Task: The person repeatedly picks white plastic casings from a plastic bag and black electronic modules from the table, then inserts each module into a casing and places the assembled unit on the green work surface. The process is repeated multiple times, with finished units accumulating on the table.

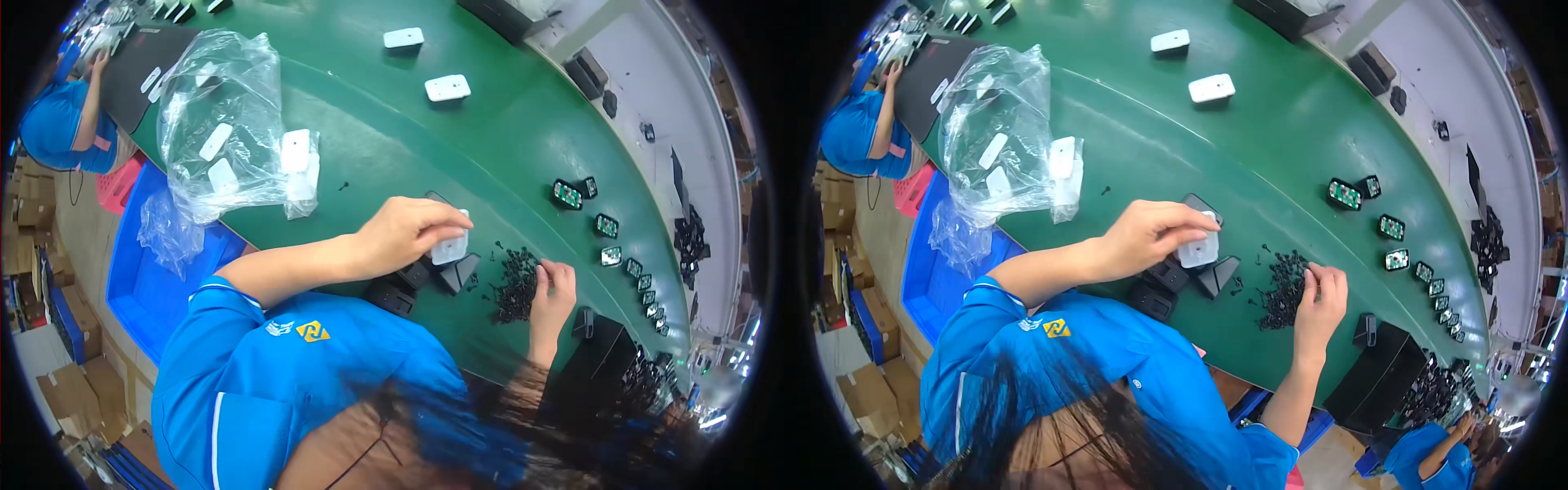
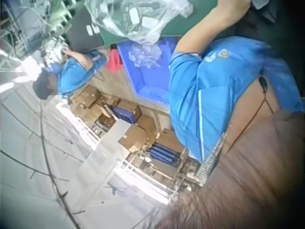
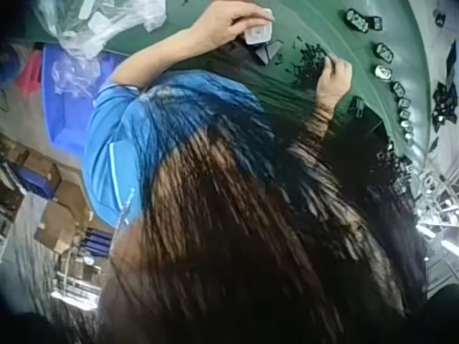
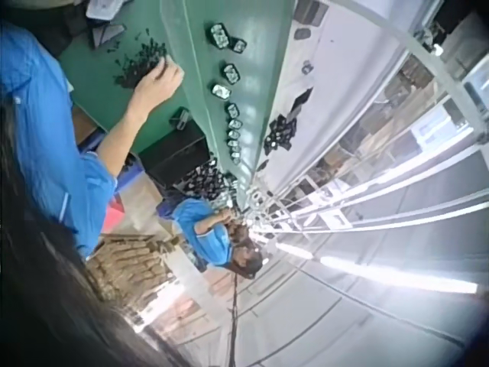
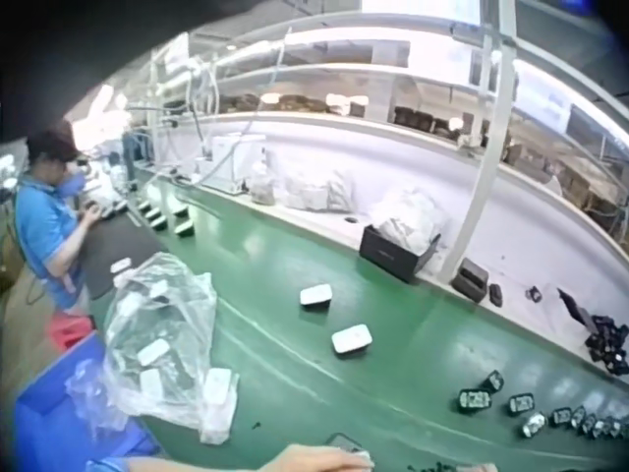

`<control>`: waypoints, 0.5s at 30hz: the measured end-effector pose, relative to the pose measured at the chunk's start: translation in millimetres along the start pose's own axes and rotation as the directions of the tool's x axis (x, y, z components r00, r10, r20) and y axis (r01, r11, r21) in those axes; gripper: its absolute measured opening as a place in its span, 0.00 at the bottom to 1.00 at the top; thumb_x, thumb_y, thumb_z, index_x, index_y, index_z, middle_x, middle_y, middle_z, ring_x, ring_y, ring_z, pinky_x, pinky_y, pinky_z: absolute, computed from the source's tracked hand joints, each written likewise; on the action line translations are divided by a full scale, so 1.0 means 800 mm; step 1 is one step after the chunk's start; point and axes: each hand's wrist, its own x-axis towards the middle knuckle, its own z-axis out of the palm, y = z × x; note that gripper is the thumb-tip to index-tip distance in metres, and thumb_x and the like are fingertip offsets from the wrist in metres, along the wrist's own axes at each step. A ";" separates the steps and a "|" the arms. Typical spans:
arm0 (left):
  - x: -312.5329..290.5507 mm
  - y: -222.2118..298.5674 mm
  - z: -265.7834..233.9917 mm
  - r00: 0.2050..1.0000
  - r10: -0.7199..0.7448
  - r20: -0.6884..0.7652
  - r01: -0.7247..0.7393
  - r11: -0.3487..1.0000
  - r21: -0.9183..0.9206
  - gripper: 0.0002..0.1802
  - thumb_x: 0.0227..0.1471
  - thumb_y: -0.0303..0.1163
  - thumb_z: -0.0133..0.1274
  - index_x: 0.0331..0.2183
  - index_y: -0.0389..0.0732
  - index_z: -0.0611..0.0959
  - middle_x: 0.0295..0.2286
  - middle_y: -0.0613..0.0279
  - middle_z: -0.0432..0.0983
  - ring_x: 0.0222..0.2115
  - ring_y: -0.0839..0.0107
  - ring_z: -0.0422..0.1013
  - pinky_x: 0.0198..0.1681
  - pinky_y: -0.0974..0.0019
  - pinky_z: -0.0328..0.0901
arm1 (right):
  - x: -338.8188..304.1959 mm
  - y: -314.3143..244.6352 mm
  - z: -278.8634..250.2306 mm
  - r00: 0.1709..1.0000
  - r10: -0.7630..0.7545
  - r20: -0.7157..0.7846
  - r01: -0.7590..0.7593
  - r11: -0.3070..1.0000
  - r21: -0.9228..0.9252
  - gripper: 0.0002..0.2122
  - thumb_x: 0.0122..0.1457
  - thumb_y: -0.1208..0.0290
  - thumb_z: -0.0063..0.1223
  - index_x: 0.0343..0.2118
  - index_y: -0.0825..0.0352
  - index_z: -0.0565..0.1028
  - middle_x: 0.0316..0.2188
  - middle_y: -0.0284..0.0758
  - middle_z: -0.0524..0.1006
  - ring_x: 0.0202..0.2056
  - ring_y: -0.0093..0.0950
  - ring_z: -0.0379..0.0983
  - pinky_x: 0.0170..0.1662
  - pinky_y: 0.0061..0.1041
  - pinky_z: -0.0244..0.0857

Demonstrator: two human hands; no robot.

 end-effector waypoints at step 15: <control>-0.014 0.020 -0.037 0.990 -0.093 -0.109 0.083 0.992 -0.096 0.05 0.50 0.26 0.55 0.32 0.38 0.78 0.25 0.58 0.76 0.22 0.69 0.73 0.23 0.69 0.67 | 0.045 -0.167 0.058 0.855 -0.114 0.506 -0.448 0.328 0.832 0.13 0.57 0.80 0.52 0.42 0.69 0.64 0.28 0.33 0.73 0.30 0.17 0.69 0.34 0.15 0.63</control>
